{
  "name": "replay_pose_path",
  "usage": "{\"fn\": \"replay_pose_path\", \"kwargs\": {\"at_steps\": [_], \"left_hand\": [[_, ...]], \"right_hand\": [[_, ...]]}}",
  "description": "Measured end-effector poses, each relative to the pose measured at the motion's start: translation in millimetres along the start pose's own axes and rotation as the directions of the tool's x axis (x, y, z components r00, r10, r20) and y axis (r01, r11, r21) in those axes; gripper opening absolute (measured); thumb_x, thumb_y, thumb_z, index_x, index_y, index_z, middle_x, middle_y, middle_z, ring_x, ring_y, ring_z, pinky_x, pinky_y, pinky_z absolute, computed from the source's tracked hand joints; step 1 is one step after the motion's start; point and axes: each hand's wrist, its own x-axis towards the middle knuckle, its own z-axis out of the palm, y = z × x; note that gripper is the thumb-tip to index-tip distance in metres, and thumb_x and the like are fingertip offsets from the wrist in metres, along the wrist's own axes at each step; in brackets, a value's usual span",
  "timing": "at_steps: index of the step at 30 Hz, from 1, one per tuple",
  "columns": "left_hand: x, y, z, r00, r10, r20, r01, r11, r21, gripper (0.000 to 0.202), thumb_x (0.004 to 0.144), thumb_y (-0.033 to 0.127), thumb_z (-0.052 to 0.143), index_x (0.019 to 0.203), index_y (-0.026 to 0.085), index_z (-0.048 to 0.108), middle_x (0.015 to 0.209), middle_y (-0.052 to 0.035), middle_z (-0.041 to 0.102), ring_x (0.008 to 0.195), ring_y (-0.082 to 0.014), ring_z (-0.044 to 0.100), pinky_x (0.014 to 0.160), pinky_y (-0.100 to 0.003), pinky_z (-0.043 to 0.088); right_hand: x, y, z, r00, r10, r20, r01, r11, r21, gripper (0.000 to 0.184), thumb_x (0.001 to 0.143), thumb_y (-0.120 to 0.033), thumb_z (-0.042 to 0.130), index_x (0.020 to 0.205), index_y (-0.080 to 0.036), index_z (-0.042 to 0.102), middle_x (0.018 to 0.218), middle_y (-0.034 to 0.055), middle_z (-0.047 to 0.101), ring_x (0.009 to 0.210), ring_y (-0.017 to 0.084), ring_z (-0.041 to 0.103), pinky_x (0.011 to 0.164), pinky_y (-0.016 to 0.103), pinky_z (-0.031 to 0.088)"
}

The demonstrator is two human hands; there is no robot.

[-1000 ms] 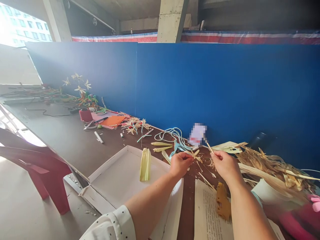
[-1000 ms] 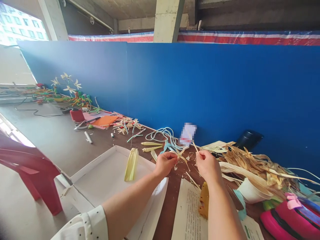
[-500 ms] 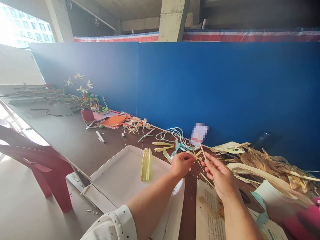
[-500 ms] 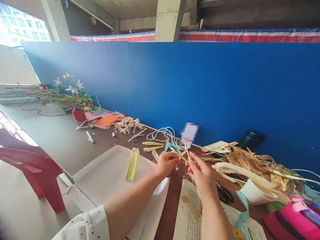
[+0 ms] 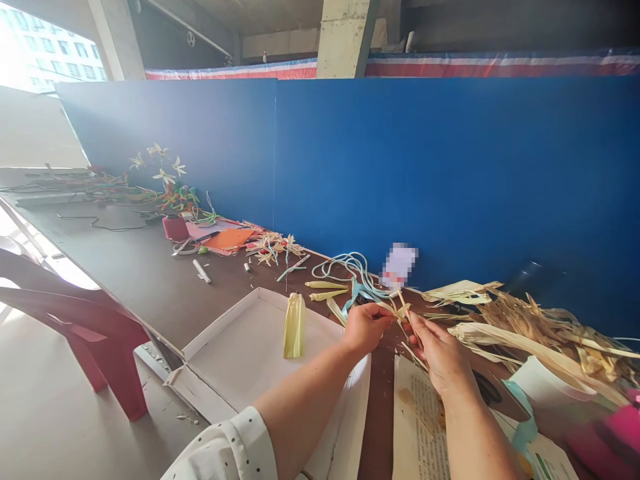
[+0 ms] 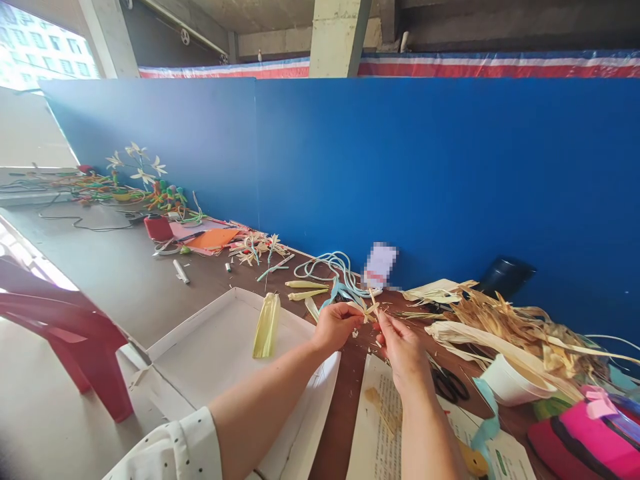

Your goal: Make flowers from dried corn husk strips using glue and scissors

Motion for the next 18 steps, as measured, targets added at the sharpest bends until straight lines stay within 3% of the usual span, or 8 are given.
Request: {"fn": "replay_pose_path", "kwargs": {"at_steps": [3, 9, 12, 18], "left_hand": [[-2, 4, -0.5, 1.0, -0.021, -0.002, 0.021, 0.998, 0.061, 0.01, 0.068, 0.019, 0.065, 0.075, 0.014, 0.071, 0.066, 0.0002, 0.063, 0.056, -0.0067, 0.047, 0.053, -0.019, 0.036], [-4, 4, -2.8, 0.999, 0.023, 0.029, -0.026, 0.99, 0.137, 0.012, 0.069, 0.023, 0.067, 0.076, 0.016, 0.073, 0.065, 0.0008, 0.063, 0.056, -0.0073, 0.047, 0.054, -0.02, 0.037], [-4, 4, -3.2, 0.999, 0.024, 0.029, -0.029, 0.987, 0.159, 0.012, 0.069, 0.023, 0.066, 0.076, 0.016, 0.073, 0.066, 0.0003, 0.064, 0.056, -0.0073, 0.047, 0.053, -0.02, 0.036], [-5, 5, -2.8, 0.998, 0.025, 0.05, -0.032, 0.989, 0.146, 0.011, 0.07, 0.022, 0.066, 0.077, 0.017, 0.074, 0.071, -0.0004, 0.066, 0.058, -0.0074, 0.049, 0.055, -0.019, 0.038]], "right_hand": [[4, 0, -2, 0.999, 0.044, -0.01, -0.045, 0.983, -0.175, 0.058, 0.069, -0.068, 0.059, 0.089, -0.017, 0.074, 0.081, 0.0094, 0.071, 0.059, 0.018, 0.058, 0.047, 0.026, 0.042], [9, -11, -5, 0.998, 0.057, -0.003, -0.051, 0.865, -0.498, 0.067, 0.071, -0.08, 0.044, 0.081, -0.021, 0.075, 0.067, 0.0098, 0.069, 0.066, 0.025, 0.063, 0.055, 0.03, 0.042], [7, -15, -2, 1.0, 0.023, -0.017, -0.029, 0.823, -0.567, 0.067, 0.071, -0.08, 0.042, 0.08, -0.022, 0.075, 0.068, 0.0095, 0.069, 0.069, 0.025, 0.063, 0.058, 0.03, 0.042], [7, -11, -1, 0.998, -0.047, -0.051, 0.01, 0.827, -0.562, 0.066, 0.073, -0.079, 0.04, 0.077, -0.023, 0.073, 0.064, 0.0069, 0.068, 0.064, 0.024, 0.06, 0.057, 0.03, 0.04]]}}
